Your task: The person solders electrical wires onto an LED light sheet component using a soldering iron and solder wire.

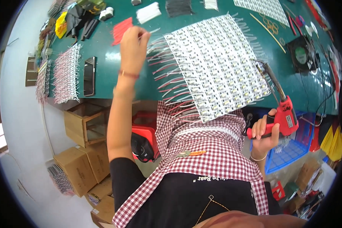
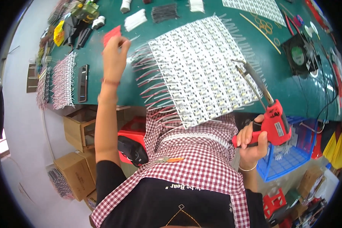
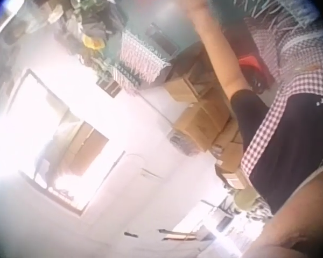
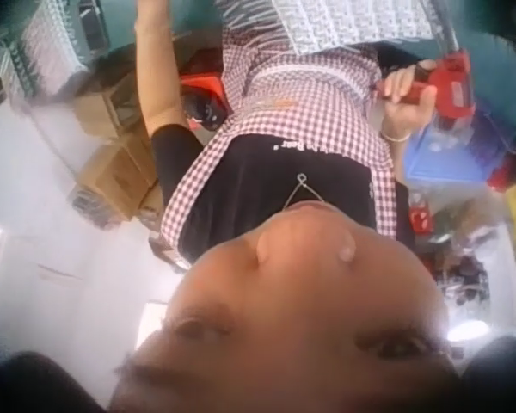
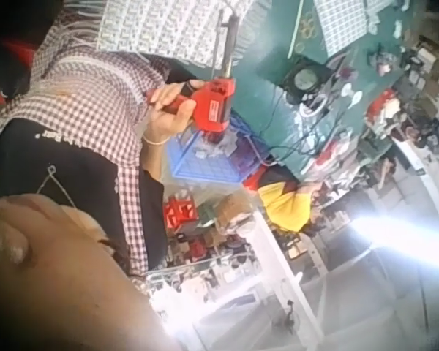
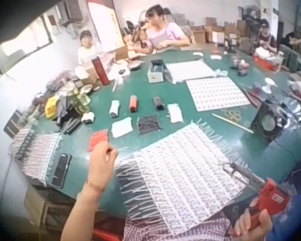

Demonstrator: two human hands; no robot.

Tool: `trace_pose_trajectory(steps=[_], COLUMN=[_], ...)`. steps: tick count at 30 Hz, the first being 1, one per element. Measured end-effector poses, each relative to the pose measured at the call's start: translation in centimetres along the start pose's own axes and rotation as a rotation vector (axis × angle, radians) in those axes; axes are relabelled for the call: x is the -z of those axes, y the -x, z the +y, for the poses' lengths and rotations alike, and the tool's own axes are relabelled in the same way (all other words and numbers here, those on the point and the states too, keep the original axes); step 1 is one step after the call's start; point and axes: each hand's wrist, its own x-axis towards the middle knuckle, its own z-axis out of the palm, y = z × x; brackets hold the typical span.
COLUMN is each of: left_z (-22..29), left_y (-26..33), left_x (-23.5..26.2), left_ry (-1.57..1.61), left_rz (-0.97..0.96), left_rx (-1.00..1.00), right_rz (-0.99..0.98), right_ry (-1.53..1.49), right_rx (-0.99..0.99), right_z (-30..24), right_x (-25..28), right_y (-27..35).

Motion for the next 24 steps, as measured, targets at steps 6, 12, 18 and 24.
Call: trace_pose_trajectory(steps=[6, 12, 18, 24], left_z=[-8.1, -6.8, -9.0, -10.8], left_y=[-7.6, -7.0, -3.5, -2.2], left_x=[-6.1, -4.8, 2.1, 2.7], left_ry=[-0.542, -0.494, -0.623, -0.487], left_rz=[-0.015, 0.022, -0.185, -0.081], left_rx=[0.007, 0.047, 0.114, 0.096], right_rz=[-0.034, 0.115, 0.027, 0.014], right_ry=[-0.011, 0.036, -0.036, -0.067], right_rx=[0.013, -0.018, -0.098, -0.193], right_z=[0.2, 0.3, 0.7, 0.7], right_x=[-0.7, -1.0, -1.8, -4.5], right_y=[-1.3, -2.5, -5.0, -7.2])
